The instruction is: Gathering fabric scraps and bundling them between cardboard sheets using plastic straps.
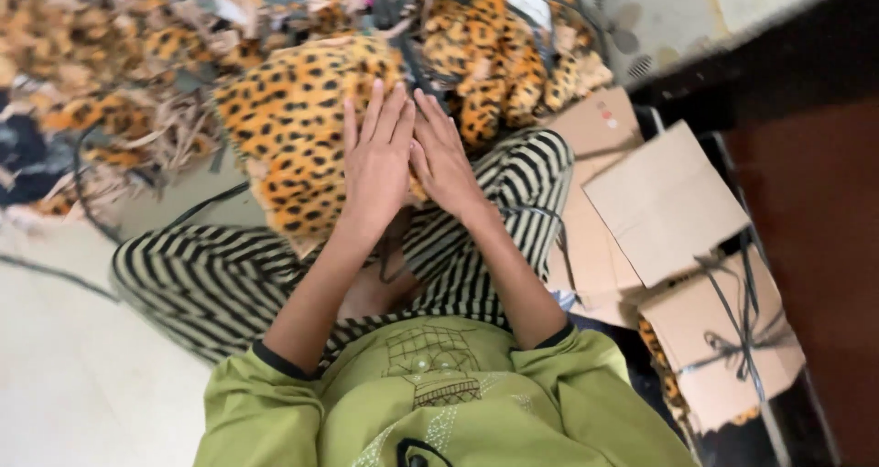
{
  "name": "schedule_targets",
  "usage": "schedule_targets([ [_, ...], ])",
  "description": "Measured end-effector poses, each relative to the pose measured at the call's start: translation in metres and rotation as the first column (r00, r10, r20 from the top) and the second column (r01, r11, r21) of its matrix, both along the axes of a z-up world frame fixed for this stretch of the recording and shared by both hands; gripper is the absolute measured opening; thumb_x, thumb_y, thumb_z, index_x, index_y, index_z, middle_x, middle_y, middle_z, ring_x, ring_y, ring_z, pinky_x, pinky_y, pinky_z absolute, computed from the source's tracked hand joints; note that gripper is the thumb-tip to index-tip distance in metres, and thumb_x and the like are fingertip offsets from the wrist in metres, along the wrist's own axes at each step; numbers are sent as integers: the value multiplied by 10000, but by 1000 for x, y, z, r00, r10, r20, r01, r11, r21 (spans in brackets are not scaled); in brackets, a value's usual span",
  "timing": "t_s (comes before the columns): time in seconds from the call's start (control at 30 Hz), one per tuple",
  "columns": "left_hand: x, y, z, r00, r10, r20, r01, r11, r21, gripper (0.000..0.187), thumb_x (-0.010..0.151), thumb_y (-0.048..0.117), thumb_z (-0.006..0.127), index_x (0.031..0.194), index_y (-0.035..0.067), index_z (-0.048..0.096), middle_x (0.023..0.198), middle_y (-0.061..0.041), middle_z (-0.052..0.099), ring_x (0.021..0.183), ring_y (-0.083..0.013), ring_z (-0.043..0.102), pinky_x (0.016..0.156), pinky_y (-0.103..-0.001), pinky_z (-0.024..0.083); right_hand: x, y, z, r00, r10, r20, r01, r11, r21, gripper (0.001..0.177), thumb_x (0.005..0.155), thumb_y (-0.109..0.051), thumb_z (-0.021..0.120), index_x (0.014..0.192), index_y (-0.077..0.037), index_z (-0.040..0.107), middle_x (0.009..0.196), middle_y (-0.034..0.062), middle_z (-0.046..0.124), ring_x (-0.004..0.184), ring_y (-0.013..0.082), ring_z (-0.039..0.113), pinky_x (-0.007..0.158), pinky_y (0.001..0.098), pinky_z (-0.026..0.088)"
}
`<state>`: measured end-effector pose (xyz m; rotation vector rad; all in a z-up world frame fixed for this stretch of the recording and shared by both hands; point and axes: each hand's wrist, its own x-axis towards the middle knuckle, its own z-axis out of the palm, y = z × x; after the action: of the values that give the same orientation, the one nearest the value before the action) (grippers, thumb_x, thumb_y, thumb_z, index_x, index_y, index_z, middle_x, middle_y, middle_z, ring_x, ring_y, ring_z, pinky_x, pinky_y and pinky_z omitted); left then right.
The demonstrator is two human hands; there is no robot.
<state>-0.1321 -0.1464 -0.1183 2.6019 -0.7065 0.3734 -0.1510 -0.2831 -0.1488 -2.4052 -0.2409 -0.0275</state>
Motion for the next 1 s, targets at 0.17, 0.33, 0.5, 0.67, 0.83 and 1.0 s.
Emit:
schedule_targets([
  [0.17,-7,-100,-34,971,-210,111,224,965,-139,375,969,98,606,1335,22,641,1457,-147,557,1414,-340,462,1198,-507,304,-49,-86,2,939,-324,114,325,946,13,457,1089,-207,485,1540,-150,449,1635,126,335,1508,376,333,1240,550,288],
  [0.33,-51,-222,-48,855,-512,85,513,808,-289,336,928,100,644,1255,35,677,1315,-147,633,1238,-339,635,1082,-417,487,-129,-183,-18,733,-658,174,664,747,31,399,1016,-119,601,1409,-63,572,1495,165,498,1406,374,469,1200,497,361],
  [0.5,-85,-286,-34,700,-490,-519,527,846,-88,519,1013,165,587,1465,-54,456,1585,-267,329,1487,-426,329,1071,-486,524,-197,-245,-59,324,-925,199,945,305,-118,562,935,-102,716,1461,-125,520,1490,201,406,1438,422,370,1193,524,348],
  [0.67,-98,-312,-66,703,-464,-538,483,868,-118,623,970,153,634,1491,-94,396,1551,-325,318,1454,-490,328,1125,-503,471,-223,-266,-92,161,-973,166,982,142,-122,752,922,-151,732,1574,-160,358,1585,257,271,1491,477,235,1244,575,221],
  [0.83,-89,-318,-54,733,-331,-594,334,936,-109,666,959,127,621,1533,-60,341,1525,-312,322,1356,-519,410,1069,-573,494,-219,-263,-75,139,-983,122,990,136,-35,818,898,-130,747,1597,-174,325,1578,298,309,1473,481,319,1228,588,239],
  [1.0,-73,-321,-81,818,-269,-509,198,962,-190,389,952,228,650,1296,69,564,1124,-139,626,1063,-383,631,844,-495,554,-232,-279,-81,44,-999,-6,988,42,146,733,952,-112,716,1582,-255,368,1606,174,276,1456,417,392,1191,533,376],
])
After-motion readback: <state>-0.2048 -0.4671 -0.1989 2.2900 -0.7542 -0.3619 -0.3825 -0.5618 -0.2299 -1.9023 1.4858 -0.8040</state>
